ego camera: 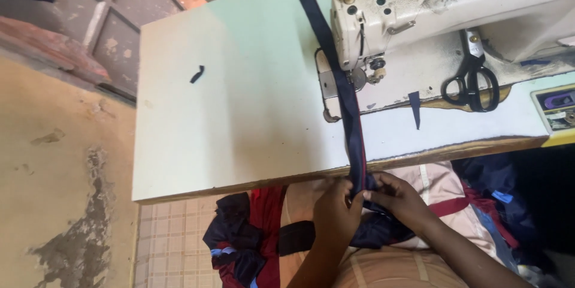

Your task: Guiding a long strip of fabric through an industrial sewing machine to create a continuous stitched seam.

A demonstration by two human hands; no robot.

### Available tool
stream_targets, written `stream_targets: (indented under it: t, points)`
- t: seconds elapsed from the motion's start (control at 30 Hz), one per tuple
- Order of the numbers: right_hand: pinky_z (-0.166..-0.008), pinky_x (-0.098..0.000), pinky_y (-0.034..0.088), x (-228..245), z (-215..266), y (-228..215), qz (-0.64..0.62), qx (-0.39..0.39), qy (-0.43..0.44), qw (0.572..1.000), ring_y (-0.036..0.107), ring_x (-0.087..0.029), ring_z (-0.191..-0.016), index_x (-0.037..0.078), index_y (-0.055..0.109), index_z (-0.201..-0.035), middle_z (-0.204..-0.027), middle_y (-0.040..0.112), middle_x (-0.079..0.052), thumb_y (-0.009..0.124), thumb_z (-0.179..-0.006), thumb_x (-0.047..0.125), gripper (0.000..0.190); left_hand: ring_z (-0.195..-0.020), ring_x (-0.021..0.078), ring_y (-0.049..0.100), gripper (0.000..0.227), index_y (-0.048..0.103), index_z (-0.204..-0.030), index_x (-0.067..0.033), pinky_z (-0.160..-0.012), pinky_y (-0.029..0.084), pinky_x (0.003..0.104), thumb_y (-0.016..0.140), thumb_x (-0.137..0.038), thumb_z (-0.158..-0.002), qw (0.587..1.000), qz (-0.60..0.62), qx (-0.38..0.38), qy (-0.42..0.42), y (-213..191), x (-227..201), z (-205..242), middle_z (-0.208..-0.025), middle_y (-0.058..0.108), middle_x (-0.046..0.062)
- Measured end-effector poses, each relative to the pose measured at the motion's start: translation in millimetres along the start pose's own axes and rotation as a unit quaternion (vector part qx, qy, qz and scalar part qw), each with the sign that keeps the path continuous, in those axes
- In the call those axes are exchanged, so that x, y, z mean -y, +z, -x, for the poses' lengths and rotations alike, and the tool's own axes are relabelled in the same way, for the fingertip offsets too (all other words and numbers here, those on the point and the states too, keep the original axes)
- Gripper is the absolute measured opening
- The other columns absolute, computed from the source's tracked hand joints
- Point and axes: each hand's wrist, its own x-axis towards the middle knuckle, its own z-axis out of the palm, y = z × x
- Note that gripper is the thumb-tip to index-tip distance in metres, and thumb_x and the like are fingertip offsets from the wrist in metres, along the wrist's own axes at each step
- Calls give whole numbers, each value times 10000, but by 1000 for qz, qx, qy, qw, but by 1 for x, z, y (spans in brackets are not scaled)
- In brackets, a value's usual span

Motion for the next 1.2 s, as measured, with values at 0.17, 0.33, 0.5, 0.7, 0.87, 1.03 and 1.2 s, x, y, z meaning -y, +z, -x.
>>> stream_targets:
  t: [0.17,0.33,0.5,0.7,0.87,1.03,1.2]
  points:
    - [-743,-273,431,35,41,-1,72,-9,-104,992,604,-149,-819,44,708,-821,-861,583,-37,779,-881,84,101,-625,75,605,368,499,-715,-147,-604,454,295,800,-241,-904,953,210,105,-189,-39,-33,5,-633,524,-51]
    - [-766,-341,568,75,101,-8,-46,-19,-83,995,714,-203,-781,-36,764,-961,-828,770,-123,642,-980,119,198,-548,52,505,145,709,-1005,-79,-534,417,168,736,-212,-956,773,514,285,-241,-47,-49,13,-723,557,-37]
    - [-348,-259,302,25,90,-24,-332,68,130,932,410,-140,-447,-46,645,-1044,-638,480,-84,564,-1003,146,212,-708,72,598,150,690,-1055,-84,-530,351,157,750,-178,-956,693,618,310,-203,-5,-27,19,-773,606,-17]
    - [-560,-280,393,14,77,-18,-266,148,225,926,507,-197,-635,-64,648,-941,-763,548,-151,586,-994,168,246,-566,106,610,161,609,-918,-79,-513,390,173,689,-165,-1030,774,530,302,-169,3,-12,26,-727,696,132]
    - [-746,-286,550,9,58,-25,121,161,-113,973,721,-123,-802,91,757,-830,-836,794,-16,537,-979,105,266,-627,119,679,85,679,-944,-39,-589,559,193,669,-80,-1018,838,451,248,-183,11,0,26,-809,708,63]
    - [-1025,-381,524,36,49,-18,399,0,-491,775,641,-293,-1241,98,631,-1323,-1327,632,-145,521,-1030,156,318,-682,147,714,143,691,-1087,-30,-695,627,231,691,-149,-1008,775,508,302,-226,6,3,22,-847,706,69]
    - [-955,-361,578,20,33,-19,377,12,-527,761,676,-305,-1172,58,672,-1279,-1279,658,-151,537,-1026,192,317,-716,196,743,260,681,-1192,13,-721,647,265,683,-165,-1001,749,527,310,-256,-9,-8,18,-807,697,102]
